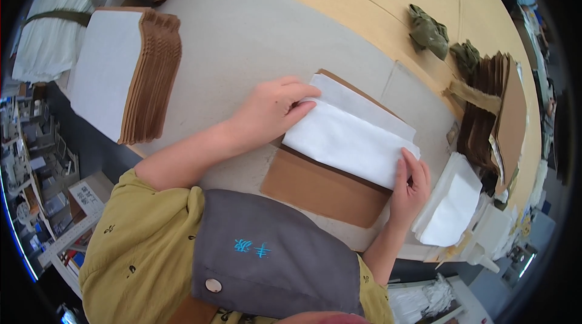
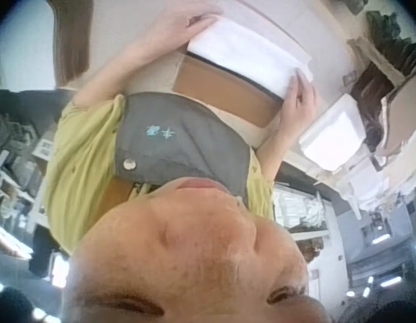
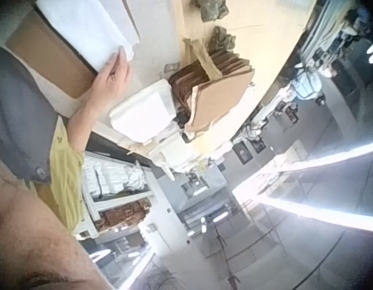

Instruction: Applying adhesive to leather panels and attaching white lining material, smoothing it by hand.

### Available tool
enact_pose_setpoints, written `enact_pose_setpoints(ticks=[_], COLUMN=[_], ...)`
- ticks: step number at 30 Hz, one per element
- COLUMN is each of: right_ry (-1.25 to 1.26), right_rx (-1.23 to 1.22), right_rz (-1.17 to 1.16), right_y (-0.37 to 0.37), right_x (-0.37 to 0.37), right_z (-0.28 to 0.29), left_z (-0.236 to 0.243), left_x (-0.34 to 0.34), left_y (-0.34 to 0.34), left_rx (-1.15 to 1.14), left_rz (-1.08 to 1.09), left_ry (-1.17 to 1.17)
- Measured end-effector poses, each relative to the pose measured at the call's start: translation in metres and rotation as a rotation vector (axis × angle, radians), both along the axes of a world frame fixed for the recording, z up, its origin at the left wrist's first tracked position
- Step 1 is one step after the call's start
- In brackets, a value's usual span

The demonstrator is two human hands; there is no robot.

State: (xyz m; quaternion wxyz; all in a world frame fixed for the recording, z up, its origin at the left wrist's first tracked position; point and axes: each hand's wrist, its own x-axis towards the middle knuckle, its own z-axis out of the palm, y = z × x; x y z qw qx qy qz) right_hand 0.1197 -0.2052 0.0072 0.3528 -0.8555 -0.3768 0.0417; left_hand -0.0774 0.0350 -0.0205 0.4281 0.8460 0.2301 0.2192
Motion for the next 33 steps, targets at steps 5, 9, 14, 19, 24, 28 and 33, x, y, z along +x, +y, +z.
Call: enact_pose_setpoints(ticks=[5,9,14,19,24,28,33], right_ry=[0.010,0.052,0.069,0.063,0.101,0.036,0.049], right_rx=[-0.007,0.012,-0.014,-0.010,-0.017,-0.029,-0.043], right_rz=[-0.025,0.011,-0.002,0.006,0.007,0.005,0.001], right_y=[0.006,0.006,0.005,0.003,0.006,0.002,-0.002], right_x=[0.000,0.004,0.005,0.006,0.006,0.008,0.009], right_z=[-0.002,-0.007,-0.004,-0.007,-0.009,-0.015,-0.013], left_z=[-0.001,0.006,0.009,0.012,0.011,0.014,0.003], left_x=[-0.002,-0.002,0.001,0.002,-0.002,-0.002,-0.001], left_y=[-0.002,-0.001,-0.002,-0.002,-0.002,0.000,-0.003], left_rx=[-0.099,-0.143,-0.105,-0.076,-0.024,-0.006,0.014], left_rz=[0.078,0.061,0.070,0.067,0.088,0.086,0.062], left_ry=[0.122,0.126,0.117,0.146,0.132,0.145,0.051])
